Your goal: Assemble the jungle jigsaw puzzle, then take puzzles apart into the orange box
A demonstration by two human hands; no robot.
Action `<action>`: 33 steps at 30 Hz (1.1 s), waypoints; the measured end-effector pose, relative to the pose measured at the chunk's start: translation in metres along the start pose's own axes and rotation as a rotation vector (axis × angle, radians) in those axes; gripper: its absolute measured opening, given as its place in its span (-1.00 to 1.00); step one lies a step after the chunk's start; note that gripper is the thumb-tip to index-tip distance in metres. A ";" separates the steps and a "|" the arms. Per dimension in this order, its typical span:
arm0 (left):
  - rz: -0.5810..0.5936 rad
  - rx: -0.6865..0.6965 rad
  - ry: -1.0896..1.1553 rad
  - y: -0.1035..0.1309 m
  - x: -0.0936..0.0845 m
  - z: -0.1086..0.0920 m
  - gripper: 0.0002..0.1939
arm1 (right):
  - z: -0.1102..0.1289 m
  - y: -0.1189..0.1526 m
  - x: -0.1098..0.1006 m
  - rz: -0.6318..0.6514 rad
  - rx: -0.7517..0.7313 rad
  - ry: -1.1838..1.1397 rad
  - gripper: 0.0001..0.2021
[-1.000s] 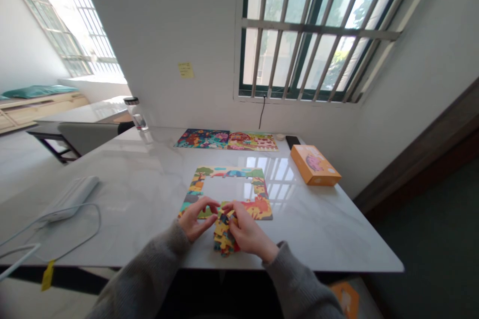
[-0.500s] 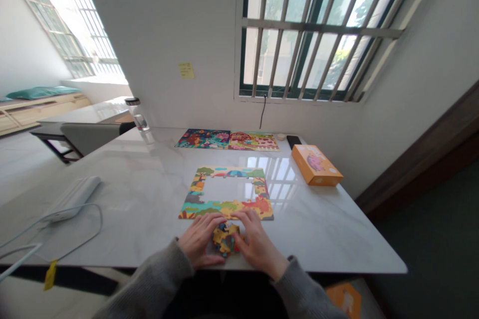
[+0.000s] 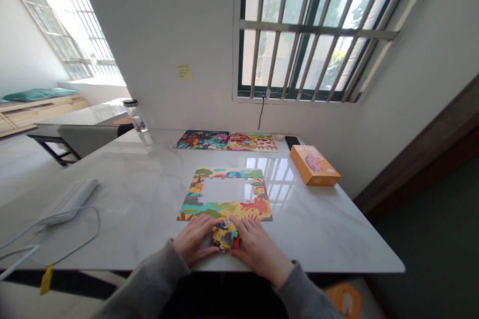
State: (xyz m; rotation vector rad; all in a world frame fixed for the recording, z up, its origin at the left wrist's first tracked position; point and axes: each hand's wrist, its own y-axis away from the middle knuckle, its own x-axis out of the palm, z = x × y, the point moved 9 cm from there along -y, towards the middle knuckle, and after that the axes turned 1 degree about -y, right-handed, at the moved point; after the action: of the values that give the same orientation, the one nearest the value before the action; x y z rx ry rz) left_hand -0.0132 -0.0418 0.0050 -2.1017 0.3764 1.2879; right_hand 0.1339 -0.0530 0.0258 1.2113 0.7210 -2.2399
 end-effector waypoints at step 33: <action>-0.102 0.007 0.372 -0.023 -0.037 0.007 -0.63 | -0.024 0.000 -0.034 -0.295 0.043 -0.294 -0.55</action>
State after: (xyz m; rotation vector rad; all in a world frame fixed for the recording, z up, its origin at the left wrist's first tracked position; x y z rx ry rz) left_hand -0.0231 -0.0228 0.0440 -2.3225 0.4228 0.8339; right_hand 0.1649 -0.0319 0.0434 0.8077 0.7764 -2.6128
